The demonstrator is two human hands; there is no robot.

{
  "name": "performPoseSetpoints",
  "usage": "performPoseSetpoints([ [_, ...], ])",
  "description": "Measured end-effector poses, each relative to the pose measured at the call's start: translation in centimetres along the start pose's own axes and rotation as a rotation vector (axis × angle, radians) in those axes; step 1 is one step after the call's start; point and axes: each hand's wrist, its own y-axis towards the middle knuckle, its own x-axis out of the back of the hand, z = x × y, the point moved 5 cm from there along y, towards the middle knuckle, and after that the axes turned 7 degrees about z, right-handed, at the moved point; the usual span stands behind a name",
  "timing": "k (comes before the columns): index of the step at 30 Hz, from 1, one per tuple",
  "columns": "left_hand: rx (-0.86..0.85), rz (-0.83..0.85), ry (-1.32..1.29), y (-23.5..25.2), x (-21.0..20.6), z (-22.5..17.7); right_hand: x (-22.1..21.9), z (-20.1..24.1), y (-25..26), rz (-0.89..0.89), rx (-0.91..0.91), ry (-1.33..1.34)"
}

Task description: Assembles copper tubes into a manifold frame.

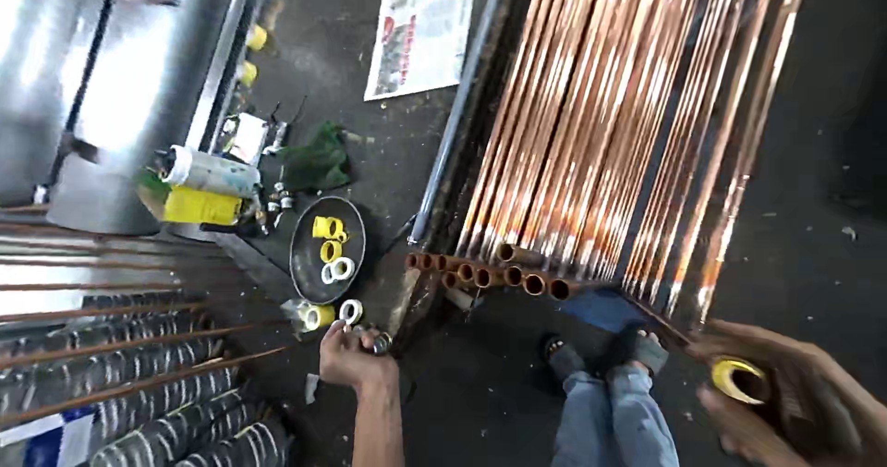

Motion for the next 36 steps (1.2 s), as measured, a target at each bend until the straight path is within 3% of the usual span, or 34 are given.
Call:
performPoseSetpoints([
  [10, -0.087, 0.086, 0.110, 7.3, -3.0, 6.5, 0.7, 0.4, 0.3, 0.066, -0.051, -0.014],
  [13, -0.165, 0.101, 0.222, 7.1, -3.1, 5.1, 0.6, 0.5, 0.2, 0.054, -0.074, -0.010],
  [16, -0.428, 0.367, 0.596, 3.3, -4.1, -0.5, -0.3, 1.2, 0.1, 0.013, -0.123, 0.028],
  [18, -0.551, 0.678, 0.677, -3.0, -6.7, -3.8, -1.0, 1.7, 0.1, -0.058, -0.120, 0.045],
  [19, -0.520, 0.855, 0.628, -7.1, -8.1, -4.6, -1.2, 1.6, -0.1, -0.101, -0.113, 0.062],
  [22, -0.077, 1.250, 0.337, -18.2, -10.9, -3.4, -1.2, 1.4, -0.6, -0.164, -0.115, 0.173],
  [25, -0.036, 1.197, 0.362, -20.7, -11.3, -2.6, -0.4, 1.7, -1.2, -0.197, -0.196, 0.279],
  [28, 0.237, 1.001, 0.199, -21.2, -9.2, -2.0, 0.6, 1.4, -2.1, -0.213, -0.244, 0.297],
  [29, 0.268, 1.015, 0.173, -22.3, -8.8, -1.8, 0.9, 1.1, -2.4, -0.213, -0.250, 0.292],
  [33, 0.035, 1.499, 0.423, -27.1, -13.1, -2.3, 1.1, -0.6, -4.1, -0.206, -0.380, 0.331],
  [36, -0.016, 1.566, 0.359, -26.1, -16.0, -1.8, 1.9, -0.6, -5.8, -0.176, -0.524, 0.468],
])
